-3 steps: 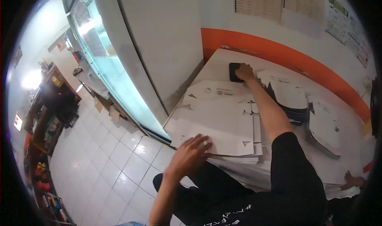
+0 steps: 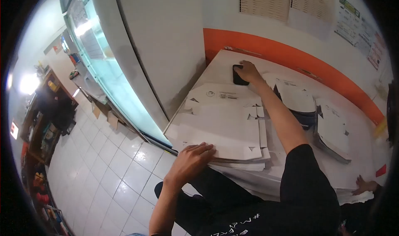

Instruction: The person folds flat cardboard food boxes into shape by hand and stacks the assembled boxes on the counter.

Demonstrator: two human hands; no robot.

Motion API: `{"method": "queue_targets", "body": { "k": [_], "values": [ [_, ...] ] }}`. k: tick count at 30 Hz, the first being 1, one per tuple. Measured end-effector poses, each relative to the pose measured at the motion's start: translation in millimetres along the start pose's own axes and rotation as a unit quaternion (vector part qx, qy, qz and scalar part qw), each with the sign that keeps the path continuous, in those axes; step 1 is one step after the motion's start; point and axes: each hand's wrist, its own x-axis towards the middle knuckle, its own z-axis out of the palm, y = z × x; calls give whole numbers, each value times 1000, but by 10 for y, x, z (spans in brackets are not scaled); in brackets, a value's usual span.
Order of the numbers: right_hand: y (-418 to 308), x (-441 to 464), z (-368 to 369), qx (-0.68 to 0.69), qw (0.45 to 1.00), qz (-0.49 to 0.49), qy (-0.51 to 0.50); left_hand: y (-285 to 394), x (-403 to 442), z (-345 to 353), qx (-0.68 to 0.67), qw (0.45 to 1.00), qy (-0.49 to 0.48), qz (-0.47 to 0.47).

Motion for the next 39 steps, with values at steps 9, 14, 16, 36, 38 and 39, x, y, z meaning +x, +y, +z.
{"method": "queue_targets", "body": {
  "k": [9,14,16,36,38,39],
  "values": [
    [-870,-2174,-2202,405,910,-70,-50,-14,334,-429,-107,993,49,25],
    [-674,-3206,-1880,366,931,-8,0,-49,387,-445,-182,962,201,-10],
    [-593,-3392,-1582,277,960,-21,-39,5,353,-513,-149,946,287,-28],
    [-2474,-3860,-1001,455,727,-483,-178,1076,-1584,-139,-621,624,474,-18],
    [-2574,-3928,-967,382,726,-532,-208,938,-1814,-138,-662,512,546,17],
    [-2578,-3984,-940,374,722,-535,-229,970,-1910,-212,-628,532,561,-84]
  ]
}}
